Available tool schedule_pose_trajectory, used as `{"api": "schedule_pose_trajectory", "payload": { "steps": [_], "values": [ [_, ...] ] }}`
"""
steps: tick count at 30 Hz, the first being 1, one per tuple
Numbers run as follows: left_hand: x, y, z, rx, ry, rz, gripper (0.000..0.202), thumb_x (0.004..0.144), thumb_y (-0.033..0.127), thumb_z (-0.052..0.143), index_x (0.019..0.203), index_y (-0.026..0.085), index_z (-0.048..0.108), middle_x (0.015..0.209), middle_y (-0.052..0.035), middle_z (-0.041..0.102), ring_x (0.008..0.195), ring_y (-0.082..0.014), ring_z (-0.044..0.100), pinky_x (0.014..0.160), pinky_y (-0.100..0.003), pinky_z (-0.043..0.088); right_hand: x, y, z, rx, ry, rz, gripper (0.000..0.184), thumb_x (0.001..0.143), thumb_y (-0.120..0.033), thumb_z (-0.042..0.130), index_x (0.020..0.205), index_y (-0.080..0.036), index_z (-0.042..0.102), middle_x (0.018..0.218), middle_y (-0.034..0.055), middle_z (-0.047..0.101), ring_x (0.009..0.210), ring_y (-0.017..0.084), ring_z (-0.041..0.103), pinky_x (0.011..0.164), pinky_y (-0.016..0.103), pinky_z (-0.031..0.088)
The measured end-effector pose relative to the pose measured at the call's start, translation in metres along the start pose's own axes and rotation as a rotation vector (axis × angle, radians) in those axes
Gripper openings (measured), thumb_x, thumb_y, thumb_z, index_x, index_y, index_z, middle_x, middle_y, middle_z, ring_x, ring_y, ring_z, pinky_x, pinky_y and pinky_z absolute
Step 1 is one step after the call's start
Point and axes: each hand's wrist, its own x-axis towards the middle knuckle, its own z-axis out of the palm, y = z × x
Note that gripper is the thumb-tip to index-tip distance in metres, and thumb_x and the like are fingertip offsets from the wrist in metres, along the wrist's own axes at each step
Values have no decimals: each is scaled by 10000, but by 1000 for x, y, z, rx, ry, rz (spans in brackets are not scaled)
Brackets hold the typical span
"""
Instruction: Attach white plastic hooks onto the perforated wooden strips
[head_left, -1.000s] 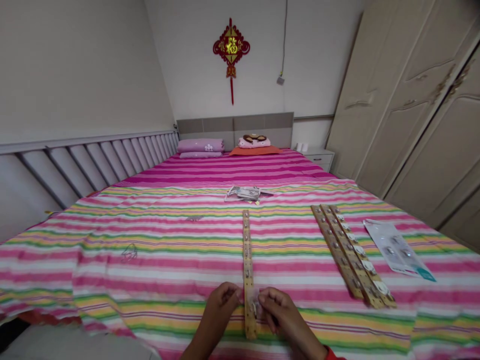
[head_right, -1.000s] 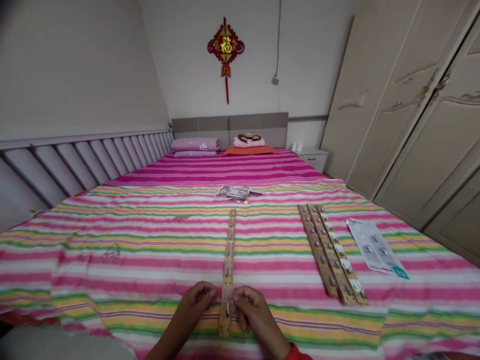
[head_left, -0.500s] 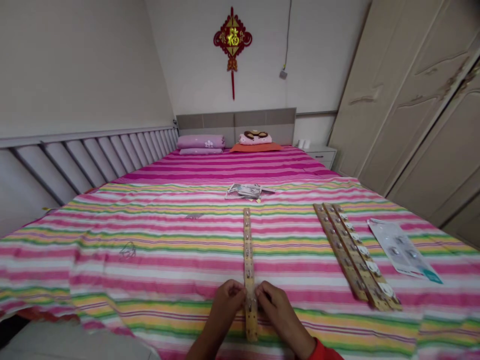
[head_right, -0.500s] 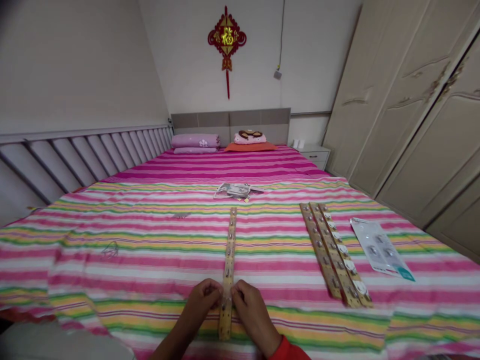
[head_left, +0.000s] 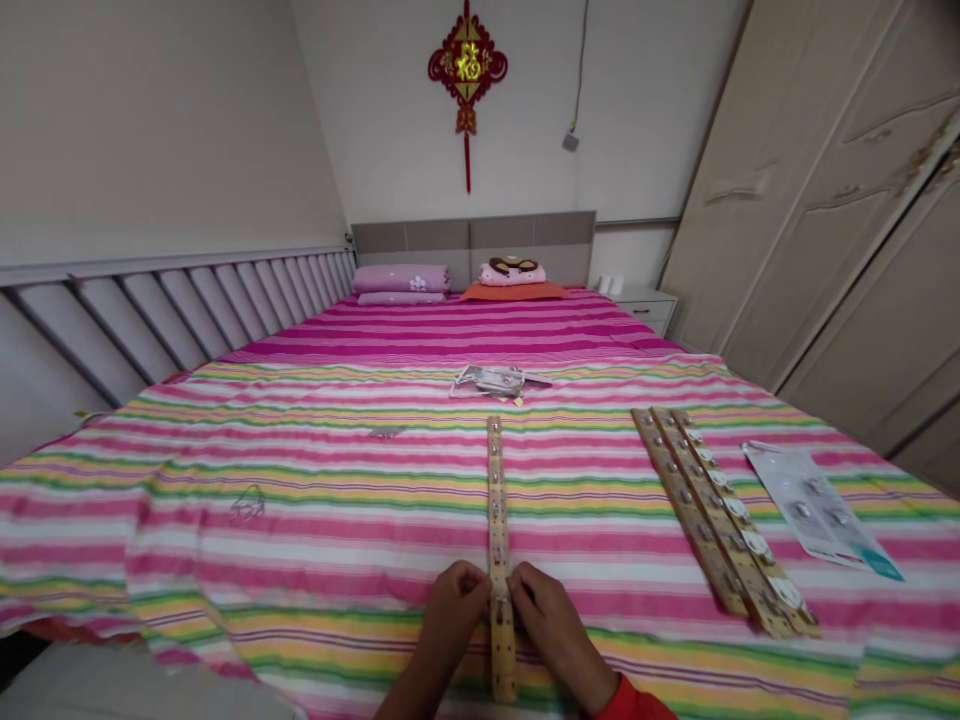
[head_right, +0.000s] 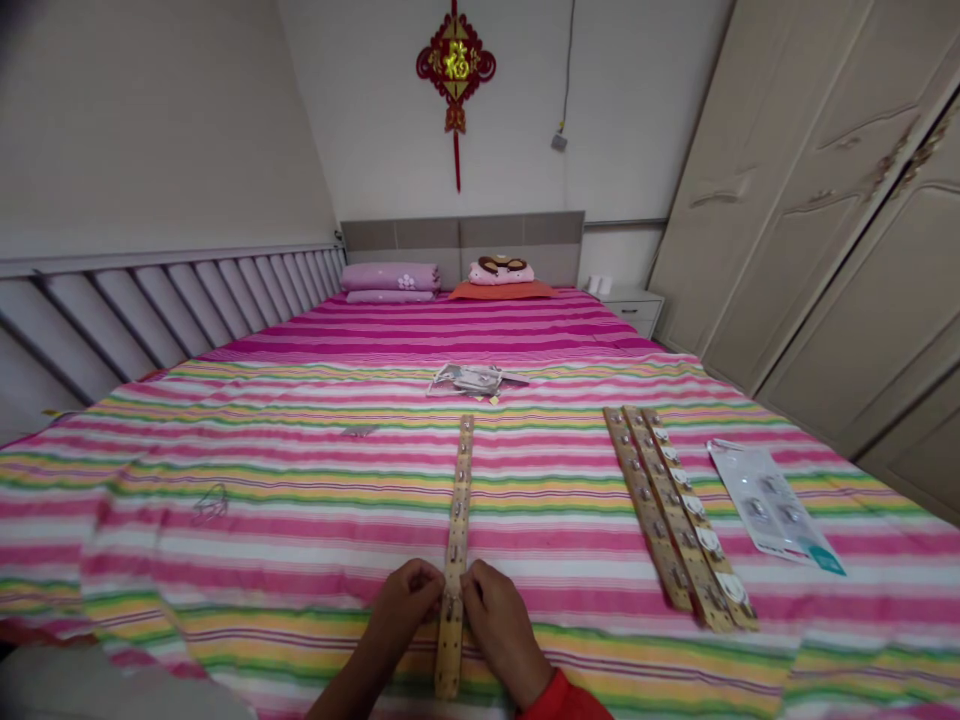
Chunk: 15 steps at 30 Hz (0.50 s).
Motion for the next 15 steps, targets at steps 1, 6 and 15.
{"api": "schedule_pose_trajectory", "payload": {
  "steps": [1,6,15],
  "values": [
    [1,-1,0,1,0,1,106,610,278,589,602,185,537,503,41,538,509,-124,544,518,-234,421,0,0,0,-2,-2,0,269,878,-363,358,643,-233,379,619,-27,478,612,156,462,566,264,320],
    [3,-6,1,44,20,12,91,618,251,600,598,184,542,519,34,555,542,-131,554,540,-235,425,1,1,0,-10,-14,6,279,876,-382,346,642,-235,381,624,-21,480,622,163,472,574,265,334],
    [4,-13,4,133,59,60,74,630,236,575,592,191,531,543,32,559,584,-143,556,580,-246,420,1,10,6,-69,17,21,280,864,-396,364,638,-232,383,620,-17,498,621,165,484,575,267,338]
  ]
}}
